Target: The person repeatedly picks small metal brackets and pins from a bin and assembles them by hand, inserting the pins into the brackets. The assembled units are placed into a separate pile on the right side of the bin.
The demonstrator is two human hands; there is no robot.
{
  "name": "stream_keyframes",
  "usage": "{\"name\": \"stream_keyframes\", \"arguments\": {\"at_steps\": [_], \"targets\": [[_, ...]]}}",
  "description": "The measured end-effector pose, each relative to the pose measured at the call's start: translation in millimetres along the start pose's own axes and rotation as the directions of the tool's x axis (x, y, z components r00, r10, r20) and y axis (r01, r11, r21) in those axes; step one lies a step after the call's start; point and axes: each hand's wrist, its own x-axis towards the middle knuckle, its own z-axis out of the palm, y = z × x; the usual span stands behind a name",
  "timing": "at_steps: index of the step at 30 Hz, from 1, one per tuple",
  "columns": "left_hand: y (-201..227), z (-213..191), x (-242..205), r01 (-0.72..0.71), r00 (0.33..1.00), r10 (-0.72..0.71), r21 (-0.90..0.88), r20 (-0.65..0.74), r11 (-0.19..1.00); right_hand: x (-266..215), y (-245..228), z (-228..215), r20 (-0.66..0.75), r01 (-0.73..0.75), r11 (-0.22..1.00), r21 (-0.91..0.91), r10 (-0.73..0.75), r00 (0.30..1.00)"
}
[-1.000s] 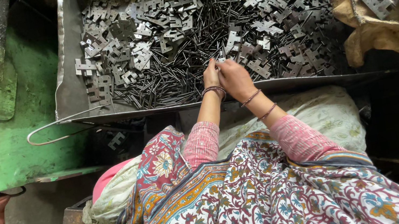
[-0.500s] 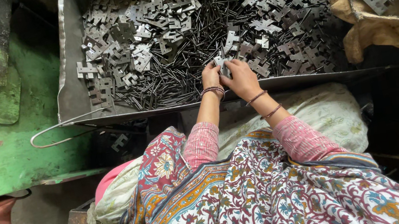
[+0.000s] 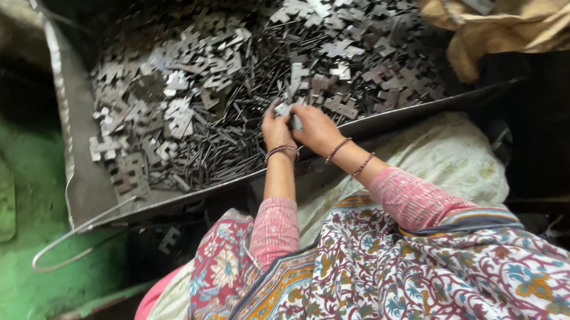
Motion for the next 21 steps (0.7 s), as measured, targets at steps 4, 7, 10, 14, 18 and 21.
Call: {"name": "stream_keyframes", "arguments": {"at_steps": [4,7,10,14,18,21], "targets": [[5,-3,0,0.003,1.0,-0.003,0.024,0.006,1.0,4,5,6,0.004,-0.041,0.998,0.04,0.041,0.999],[8,-4,-3,0.003,1.0,-0.003,-0.001,0.002,1.0,4,8,6,-0.016,0.025,0.995,0.097,-0.024,1.0],[12,-1,-6,0.045,0.999,-0.045,-0.004,-0.014,0.999,3,10,4,-0.029,0.004,0.997,0.08,-0.001,1.0],[20,2,-11,0.096,0.995,-0.095,-0.024,0.019,0.995,7,14,-1,-0.042,-0.033,0.986,0.164,0.041,0.998],[25,9,-17,0.112,0.993,-0.112,0.007,0.048,0.994,13,23,-13,0.023,-0.111,0.96,0.257,0.109,0.994],[29,14,-23,0.101,0.992,-0.103,0.032,0.07,0.994,15,28,-22,0.048,-0.098,0.968,0.23,0.089,0.995]]}}
